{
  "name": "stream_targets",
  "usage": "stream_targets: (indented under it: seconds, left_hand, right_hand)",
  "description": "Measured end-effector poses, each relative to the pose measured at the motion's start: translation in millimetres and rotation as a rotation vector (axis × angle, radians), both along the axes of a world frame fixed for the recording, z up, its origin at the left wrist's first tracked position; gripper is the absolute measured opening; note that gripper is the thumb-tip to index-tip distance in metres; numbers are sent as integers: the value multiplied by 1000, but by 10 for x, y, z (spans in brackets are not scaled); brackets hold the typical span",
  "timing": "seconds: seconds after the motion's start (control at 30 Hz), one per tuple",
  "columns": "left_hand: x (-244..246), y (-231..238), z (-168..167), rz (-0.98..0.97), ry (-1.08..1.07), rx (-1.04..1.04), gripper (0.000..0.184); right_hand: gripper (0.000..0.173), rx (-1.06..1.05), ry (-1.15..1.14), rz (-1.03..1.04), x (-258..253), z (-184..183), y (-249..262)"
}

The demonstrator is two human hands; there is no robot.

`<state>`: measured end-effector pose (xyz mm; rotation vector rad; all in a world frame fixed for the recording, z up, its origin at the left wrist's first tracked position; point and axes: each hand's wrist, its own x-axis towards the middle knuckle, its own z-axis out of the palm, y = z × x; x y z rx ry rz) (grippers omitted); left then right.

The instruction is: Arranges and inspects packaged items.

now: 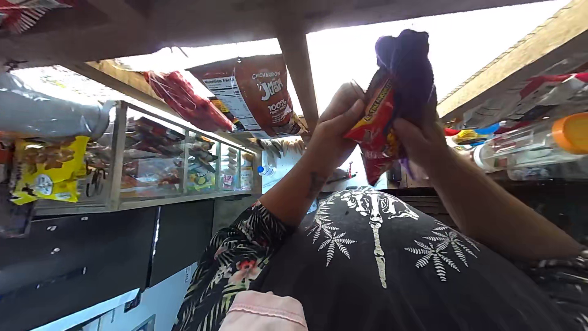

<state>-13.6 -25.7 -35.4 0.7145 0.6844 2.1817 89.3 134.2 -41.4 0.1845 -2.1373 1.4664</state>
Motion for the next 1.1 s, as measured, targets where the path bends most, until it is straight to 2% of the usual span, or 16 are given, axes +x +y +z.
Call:
stream_targets:
  seconds: [0.13,0.23,0.3,0.33,0.4,0.43,0.47,0.53,0.63,0.73,0.87,1.0,1.1]
  left_hand:
    - [14,19,64,58,-62,-27,18]
    - [46,44,93,113,-181,-67,23]
    - [41,82,66,126,-233,-85,24]
    - [48,103,41,117,-243,-94,24]
    - [104,140,18,91,-240,-139,23]
    - [152,159,44,99,-252,-173,26]
    - [190,168,90,113,-254,-216,28]
    - [202,174,152,156,-216,-295,31]
    - [130,198,117,174,-108,-306,23]
    - [124,202,130,140,-164,-319,20]
    - [44,150,53,90,-170,-161,22]
    - [-26,87,60,150,-66,-169,23]
    - [-74,89,-19,205,-78,-198,23]
  right_hand:
    - [36,166,156,-141,86,-156,-112]
    - [18,492,337,-197,240,-424,-49]
    - [19,613,375,-168,294,-537,28]
    - [23,603,351,-171,288,-531,54]
    - [43,570,245,-175,266,-370,69]
    - [48,579,224,-174,244,-262,42]
    - [45,608,232,-176,222,-173,-3]
    - [28,691,288,-191,204,-107,-88]
    - [17,830,399,-182,259,-274,-81]
    - [8,856,446,-160,396,-527,62]
    - [12,872,307,-152,654,-860,282]
    - [18,904,-105,-188,830,-1041,564]
    - [18,701,-316,-325,884,-955,841]
